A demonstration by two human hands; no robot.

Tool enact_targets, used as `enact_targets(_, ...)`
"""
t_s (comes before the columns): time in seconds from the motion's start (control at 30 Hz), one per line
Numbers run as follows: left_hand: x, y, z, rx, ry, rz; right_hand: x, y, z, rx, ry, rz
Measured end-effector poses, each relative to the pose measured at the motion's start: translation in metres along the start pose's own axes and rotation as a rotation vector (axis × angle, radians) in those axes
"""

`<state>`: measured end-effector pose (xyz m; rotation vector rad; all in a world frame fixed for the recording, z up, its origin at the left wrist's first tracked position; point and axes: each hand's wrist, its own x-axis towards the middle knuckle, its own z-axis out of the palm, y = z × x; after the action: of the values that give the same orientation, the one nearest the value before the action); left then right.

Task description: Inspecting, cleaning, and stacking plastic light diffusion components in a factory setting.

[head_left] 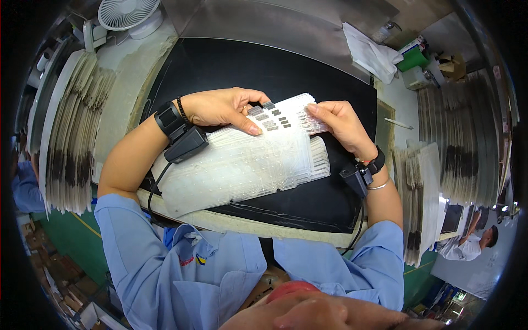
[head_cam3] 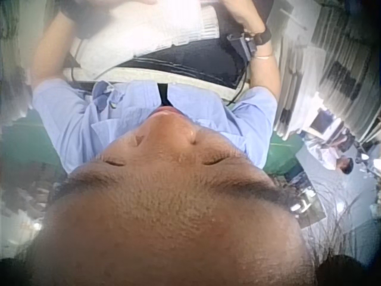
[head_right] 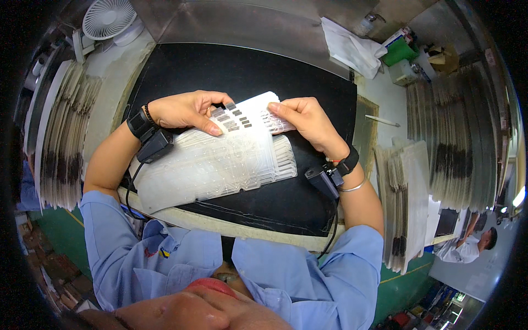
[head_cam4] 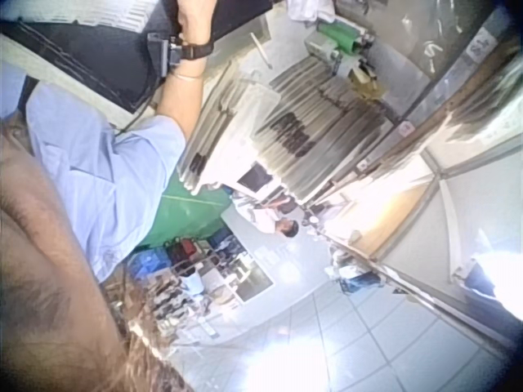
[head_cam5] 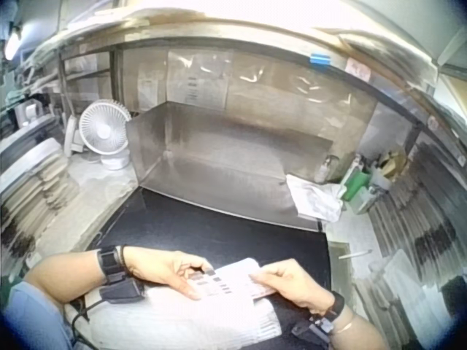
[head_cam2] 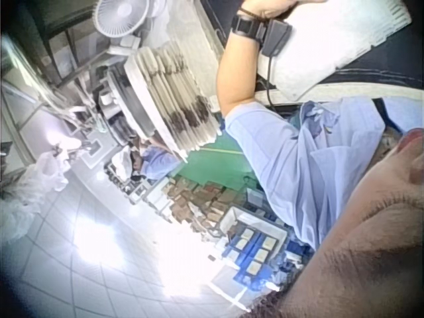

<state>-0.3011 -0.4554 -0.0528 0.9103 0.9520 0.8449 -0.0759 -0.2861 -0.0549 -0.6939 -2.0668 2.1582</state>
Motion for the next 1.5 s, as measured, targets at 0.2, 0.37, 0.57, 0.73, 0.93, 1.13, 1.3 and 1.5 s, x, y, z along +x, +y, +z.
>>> enact_targets(0.2, 0.0, -0.002, -0.001, 0.02, 0.001, -0.025, 0.0, 0.0, 0.006, -0.018, 0.017, -0.007)
enact_targets(0.37, 0.003, -0.002, -0.003, 0.041, -0.022, -0.023, 0.003, 0.002, 0.004, -0.015, 0.051, 0.0)
enact_targets(0.57, 0.003, -0.005, -0.002, 0.086, -0.006, 0.015, 0.001, -0.002, 0.008, 0.023, 0.039, -0.016)
enact_targets(0.73, 0.002, -0.002, 0.0, 0.088, -0.001, 0.03, 0.002, -0.001, 0.002, -0.074, 0.018, -0.004)
enact_targets(0.93, 0.001, -0.004, -0.002, 0.129, 0.021, -0.033, -0.001, -0.003, 0.004, 0.007, -0.026, -0.009)
enact_targets(1.13, 0.0, 0.002, 0.003, 0.129, 0.024, -0.029, -0.003, -0.006, 0.002, -0.131, -0.046, 0.005)
enact_targets(1.3, 0.001, 0.001, 0.001, 0.122, 0.022, -0.038, -0.002, 0.0, -0.002, -0.042, -0.087, -0.033)
enact_targets(1.5, 0.0, 0.006, 0.004, 0.122, 0.021, -0.035, -0.001, -0.005, -0.006, -0.146, -0.072, 0.029)
